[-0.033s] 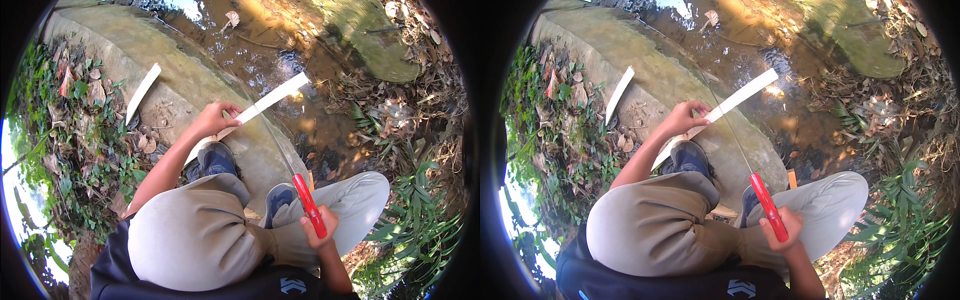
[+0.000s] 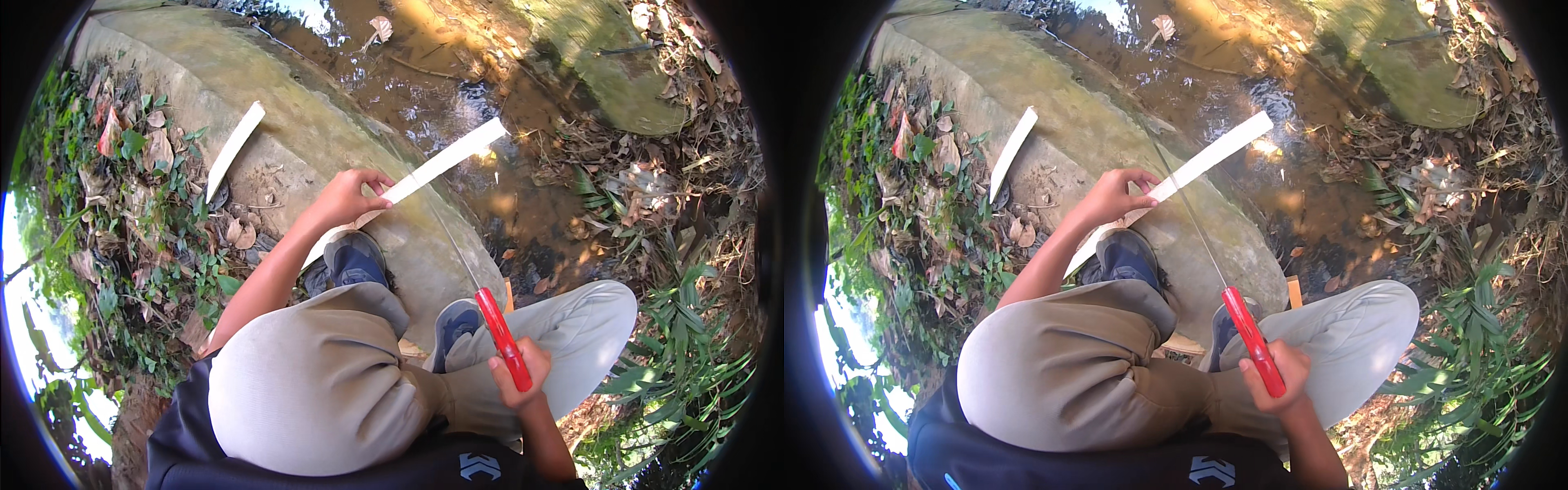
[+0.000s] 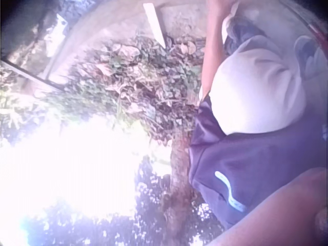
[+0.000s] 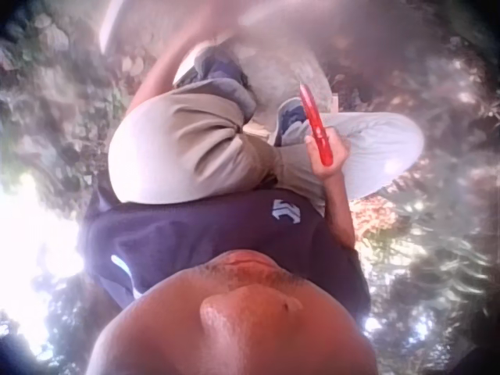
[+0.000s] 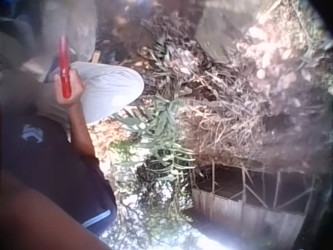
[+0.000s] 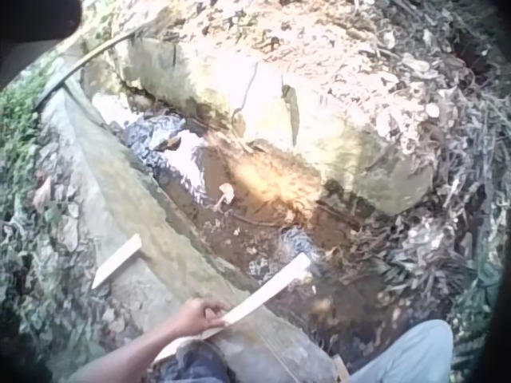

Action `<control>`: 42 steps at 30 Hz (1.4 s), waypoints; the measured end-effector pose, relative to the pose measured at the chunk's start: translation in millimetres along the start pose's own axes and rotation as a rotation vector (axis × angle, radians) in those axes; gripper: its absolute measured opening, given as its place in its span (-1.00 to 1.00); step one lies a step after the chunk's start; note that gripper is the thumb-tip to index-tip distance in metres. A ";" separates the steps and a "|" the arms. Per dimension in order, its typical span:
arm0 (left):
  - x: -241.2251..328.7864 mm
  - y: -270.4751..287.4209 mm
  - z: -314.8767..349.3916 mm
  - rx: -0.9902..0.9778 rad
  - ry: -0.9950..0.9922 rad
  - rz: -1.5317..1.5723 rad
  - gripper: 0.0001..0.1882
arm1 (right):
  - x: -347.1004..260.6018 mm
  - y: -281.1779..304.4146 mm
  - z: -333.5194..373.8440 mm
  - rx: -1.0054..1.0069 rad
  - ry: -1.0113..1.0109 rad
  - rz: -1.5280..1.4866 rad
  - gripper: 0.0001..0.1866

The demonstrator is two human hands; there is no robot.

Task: The person uses a red-handled hand saw to cut a long, thin piece of light-colored wood. They first saw the wood while it rests on the ground, then move to a concrete channel to continue sawing and complete the cut, separating the wood into two pieces.

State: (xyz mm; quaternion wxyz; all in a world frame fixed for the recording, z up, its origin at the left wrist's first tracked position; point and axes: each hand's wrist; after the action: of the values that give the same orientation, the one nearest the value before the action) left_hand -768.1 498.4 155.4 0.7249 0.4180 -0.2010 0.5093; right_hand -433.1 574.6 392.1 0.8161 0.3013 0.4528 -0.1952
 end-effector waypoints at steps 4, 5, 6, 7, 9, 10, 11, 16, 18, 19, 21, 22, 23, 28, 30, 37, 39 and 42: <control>-8.4 -8.0 9.6 0.019 0.203 0.040 -0.65 | -2.0 2.1 3.4 -0.083 0.010 0.032 -0.80; -14.3 -10.9 9.4 0.023 0.219 0.072 -0.66 | -1.6 3.4 3.9 -0.100 0.027 0.050 -0.80; -12.6 -10.2 8.6 0.026 0.234 0.105 -0.67 | -1.9 4.8 4.3 -0.114 0.043 0.069 -0.80; -11.0 -9.3 7.8 0.003 0.271 0.105 -0.67 | -3.0 5.7 5.8 -0.112 0.043 0.074 -0.80; -6.4 -5.7 6.1 -0.041 0.343 0.103 -0.67 | -5.2 7.2 8.3 -0.107 0.043 0.086 -0.80; -6.8 -5.4 5.4 -0.038 0.331 0.101 -0.67 | -8.2 8.1 6.6 -0.119 0.037 0.100 -0.80; -7.3 -4.7 4.8 -0.036 0.318 0.099 -0.66 | -14.5 9.2 4.3 -0.130 0.030 0.115 -0.80; -5.5 -4.6 5.6 -0.019 0.314 0.130 -0.66 | -59.5 6.8 -5.7 -0.109 -0.215 0.041 -0.81; -5.9 -6.7 8.5 0.021 0.281 0.119 -0.65 | -81.7 3.9 -16.7 -0.098 -0.302 0.029 -0.78; -7.8 -9.6 10.2 0.056 0.255 0.092 -0.65 | -86.7 4.5 -19.1 -0.105 -0.305 0.041 -0.79; -7.2 -12.3 14.0 0.128 0.205 0.037 -0.65 | -92.2 5.0 -23.0 -0.122 -0.311 0.065 -0.79; -4.2 -10.4 14.7 0.100 0.250 0.051 -0.64 | -91.9 6.1 -22.2 -0.121 -0.294 0.087 -0.79; -0.8 -8.8 14.6 0.073 0.296 0.065 -0.64 | -91.0 9.0 -19.1 -0.120 -0.277 0.110 -0.79; -7.6 -15.6 16.5 0.130 0.242 0.081 -0.66 | -88.9 16.8 -9.5 -0.140 -0.286 0.138 -0.79; -8.2 -15.0 16.4 0.123 0.252 0.077 -0.66 | -86.7 16.1 -8.7 -0.162 -0.274 0.157 -0.79; -4.0 -12.8 16.6 0.119 0.278 0.082 -0.69 | -90.2 12.9 -11.2 -0.231 -0.188 0.177 -0.80; -2.8 -11.4 18.2 0.108 0.309 0.100 -0.71 | -87.6 10.5 -11.1 -0.258 -0.111 0.201 -0.81; -14.0 -18.8 19.3 0.203 0.175 0.061 -0.71 | -86.3 8.5 -13.1 -0.295 -0.041 0.205 -0.80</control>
State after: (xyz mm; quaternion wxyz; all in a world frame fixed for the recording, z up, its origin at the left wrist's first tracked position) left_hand -754.1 472.3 148.8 0.6778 0.4368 -0.0971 0.5834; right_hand -480.5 593.6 463.3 0.8762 0.2186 0.4267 -0.0485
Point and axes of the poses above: each hand's wrist, its own z-axis away from the middle knuckle, its own y-axis out of the back of the hand, x = y × z, and after that the axes turned 9 degrees about -z, right-handed
